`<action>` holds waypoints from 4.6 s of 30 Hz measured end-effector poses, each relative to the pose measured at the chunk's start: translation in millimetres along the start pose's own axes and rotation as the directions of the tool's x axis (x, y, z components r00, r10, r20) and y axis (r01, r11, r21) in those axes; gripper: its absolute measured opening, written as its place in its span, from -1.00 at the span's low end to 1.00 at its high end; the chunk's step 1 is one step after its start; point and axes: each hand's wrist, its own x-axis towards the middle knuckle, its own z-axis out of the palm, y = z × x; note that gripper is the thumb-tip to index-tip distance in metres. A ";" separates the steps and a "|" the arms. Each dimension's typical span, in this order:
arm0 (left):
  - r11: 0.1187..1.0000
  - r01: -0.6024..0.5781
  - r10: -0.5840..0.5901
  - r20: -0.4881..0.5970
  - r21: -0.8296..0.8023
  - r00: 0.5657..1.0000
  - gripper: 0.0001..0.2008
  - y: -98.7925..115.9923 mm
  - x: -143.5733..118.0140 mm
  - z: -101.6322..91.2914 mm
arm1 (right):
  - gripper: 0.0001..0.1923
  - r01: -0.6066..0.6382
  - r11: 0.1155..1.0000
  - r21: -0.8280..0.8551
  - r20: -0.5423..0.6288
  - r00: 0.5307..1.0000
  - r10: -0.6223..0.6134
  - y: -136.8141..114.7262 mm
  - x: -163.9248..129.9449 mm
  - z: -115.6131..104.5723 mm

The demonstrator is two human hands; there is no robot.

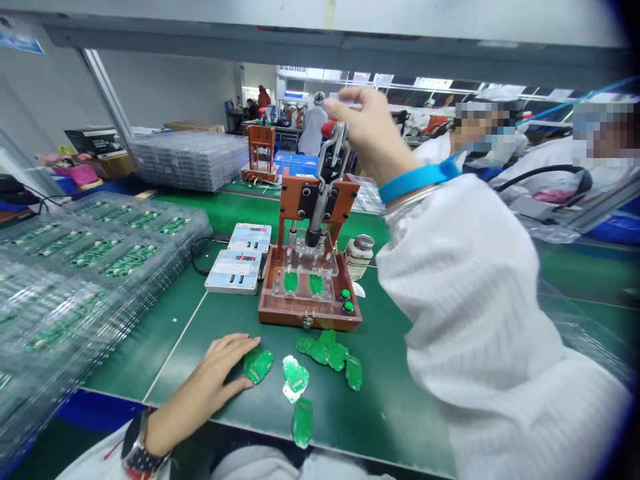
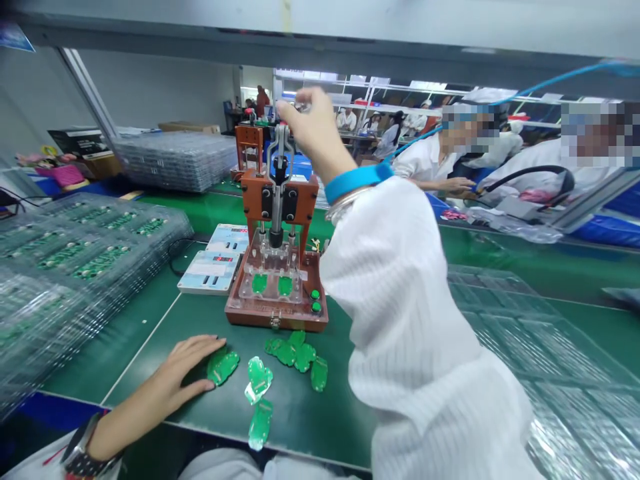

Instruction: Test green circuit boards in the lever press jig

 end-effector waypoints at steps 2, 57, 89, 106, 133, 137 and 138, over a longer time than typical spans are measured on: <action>0.999 0.026 -0.025 0.011 -0.026 1.000 -0.47 1.6 1.4 -1.7 | -0.85 -0.117 0.992 -0.042 -0.077 0.991 0.113 11.2 -16.7 -1.2; 0.995 -0.091 0.086 0.153 0.027 0.984 -0.62 23.5 36.0 -5.4 | -0.68 0.187 0.892 -0.410 0.188 0.975 -0.118 57.6 -279.4 -16.4; 0.992 0.092 -0.082 0.113 -0.087 0.990 -0.51 -12.2 11.9 -36.7 | -0.63 0.386 0.916 -0.109 0.771 0.614 -0.167 -39.6 -314.7 18.8; 0.971 -0.117 0.073 -0.205 -0.210 0.976 -0.69 28.7 79.0 -63.9 | -0.79 -0.534 0.834 0.136 0.461 0.780 0.424 18.1 -265.6 -12.8; 0.968 -0.220 0.235 -0.137 0.120 0.962 -0.66 31.7 144.8 -30.1 | -0.67 0.069 0.947 -0.314 0.344 0.938 0.046 57.3 -261.2 -17.1; 0.974 -0.210 0.220 -0.151 0.083 0.964 -0.59 29.4 147.2 -32.4 | -0.64 0.065 0.960 -0.272 0.502 0.861 0.084 66.2 -245.5 -29.5; 0.975 -0.211 0.220 -0.152 0.076 0.964 -0.58 28.8 147.7 -33.4 | -0.65 0.033 0.970 -0.242 0.536 0.838 0.105 69.1 -241.9 -30.7</action>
